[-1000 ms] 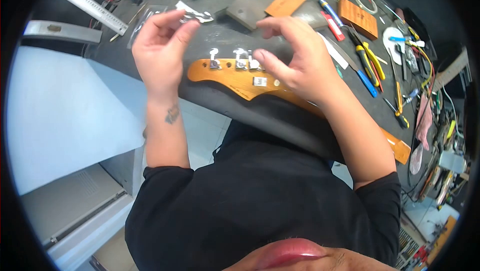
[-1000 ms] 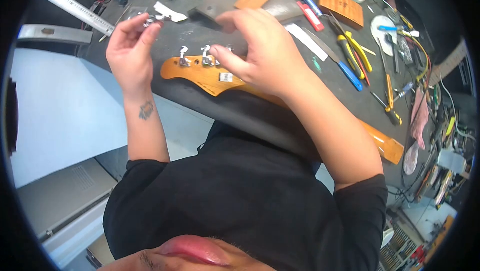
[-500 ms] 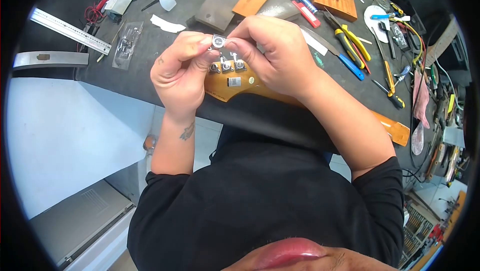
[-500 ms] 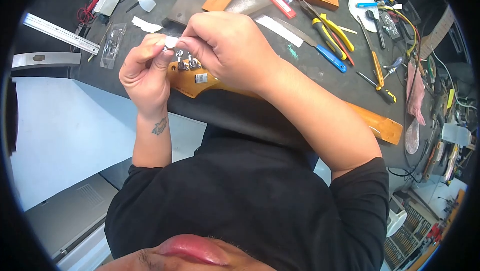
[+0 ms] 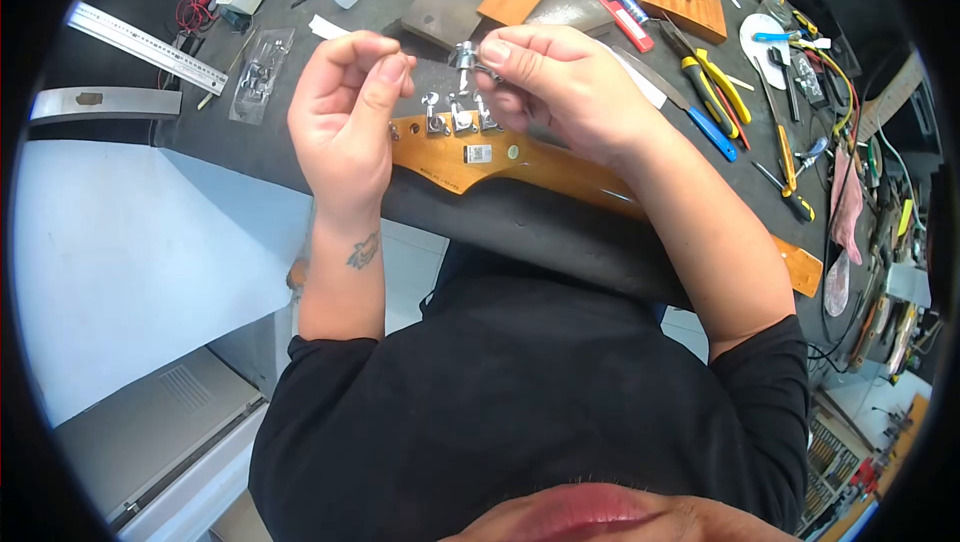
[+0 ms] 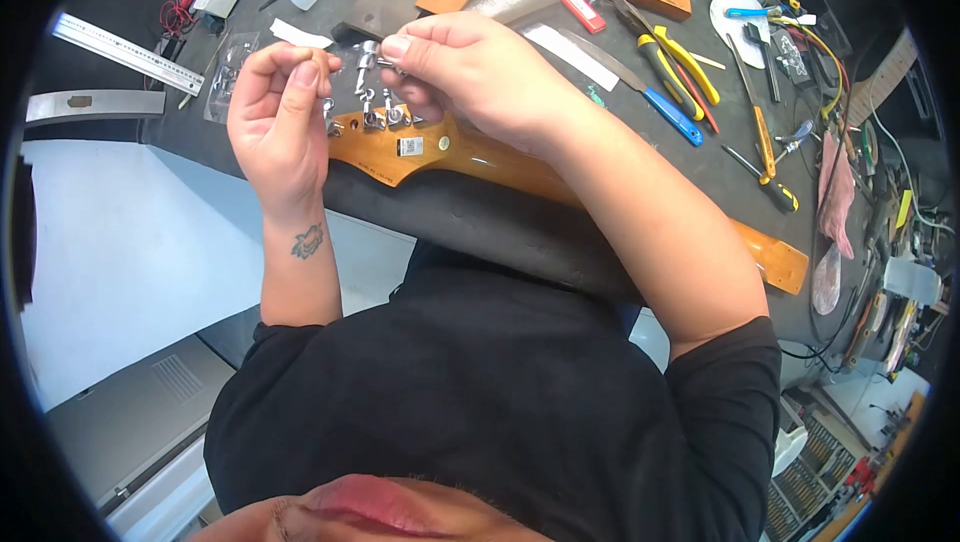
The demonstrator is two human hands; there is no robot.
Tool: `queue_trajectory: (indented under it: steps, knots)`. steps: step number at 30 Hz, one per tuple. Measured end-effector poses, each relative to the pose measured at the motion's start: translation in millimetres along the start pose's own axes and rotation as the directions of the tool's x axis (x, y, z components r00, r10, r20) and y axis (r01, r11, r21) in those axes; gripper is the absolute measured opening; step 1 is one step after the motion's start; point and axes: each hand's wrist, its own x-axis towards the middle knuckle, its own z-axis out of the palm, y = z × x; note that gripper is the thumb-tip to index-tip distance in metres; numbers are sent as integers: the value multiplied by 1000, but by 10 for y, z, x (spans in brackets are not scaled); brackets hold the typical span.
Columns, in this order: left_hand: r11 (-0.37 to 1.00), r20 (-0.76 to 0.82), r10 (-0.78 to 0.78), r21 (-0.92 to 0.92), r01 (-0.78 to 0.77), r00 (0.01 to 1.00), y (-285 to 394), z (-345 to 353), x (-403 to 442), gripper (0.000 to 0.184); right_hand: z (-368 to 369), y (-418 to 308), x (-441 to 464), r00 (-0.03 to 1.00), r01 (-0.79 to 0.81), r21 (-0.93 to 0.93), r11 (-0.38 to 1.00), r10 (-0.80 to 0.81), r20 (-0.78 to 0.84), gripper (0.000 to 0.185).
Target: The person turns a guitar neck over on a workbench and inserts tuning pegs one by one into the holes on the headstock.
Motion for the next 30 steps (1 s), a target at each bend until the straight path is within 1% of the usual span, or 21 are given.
queue_trajectory:
  steps: [2, 3, 4, 5, 7, 8, 10, 13, 14, 16, 17, 19, 22, 25, 26, 29, 30]
  knots:
    - [998, 3, -63, 25, 63, 998, 61, 48, -26, 15, -21, -50, -31, 995, -94, 128, 987, 91, 32, 28]
    - [995, 5, -89, 36, 89, 996, 88, 90, -15, 15, -31, -69, -35, 994, -104, 180, 978, 97, 48, 28]
    - [996, 8, -69, 58, 68, 998, 95, 134, 8, 15, -42, -78, -37, 993, -114, 230, 966, 102, 65, 28]
    - [995, 18, -88, 41, 88, 996, 97, 132, 20, 15, -50, -85, -37, 991, -126, 281, 952, 106, 83, 28]
    - [991, 43, -134, 8, 134, 990, 88, 126, 42, 15, -62, -93, -41, 990, -141, 336, 931, 137, 35, 28]
    - [992, 66, -126, 20, 125, 990, 91, 134, 61, 16, -66, -97, -42, 988, -146, 365, 919, 153, 10, 27]
    - [993, 116, -118, 43, 113, 986, 99, 161, 102, 19, -78, -123, -40, 985, -159, 375, 913, 173, -2, 27]
    - [978, 132, -208, 45, 204, 969, 59, 165, 131, 25, -71, -145, -50, 979, -177, 379, 908, 201, -23, 26]
    - [975, 143, -223, 15, 223, 964, 35, 165, 153, 27, -73, -139, -50, 977, -183, 379, 907, 209, -29, 26]
    - [964, 166, -251, -45, 262, 954, -2, 173, 185, 30, -123, -107, -34, 975, -199, 409, 890, 222, -7, 19]
    - [946, 192, -289, -96, 311, 938, 16, 188, 182, 32, -141, -98, -31, 974, -208, 422, 882, 227, 4, 15]
    - [898, 249, -343, -196, 394, 906, 62, 237, 211, 35, -131, -119, -32, 973, -211, 440, 873, 231, 8, 17]
    - [913, 266, -351, -119, 391, 898, 91, 358, 224, 41, -170, -92, -9, 970, -236, 463, 855, 239, 54, 19]
    - [916, 330, -365, -36, 398, 870, 29, 324, 263, 44, -143, -99, -17, 969, -233, 427, 874, 247, 22, 18]
    - [909, 341, -374, -49, 413, 862, -2, 303, 263, 42, -146, -96, -21, 973, -222, 412, 884, 225, 42, 19]
    - [897, 350, -413, -5, 443, 841, -6, 293, 269, 40, -122, -64, -23, 982, -178, 289, 941, 188, -8, 23]
    - [905, 348, -395, -9, 424, 850, 6, 292, 250, 39, -126, -32, -17, 987, -154, 285, 946, 163, -8, 24]
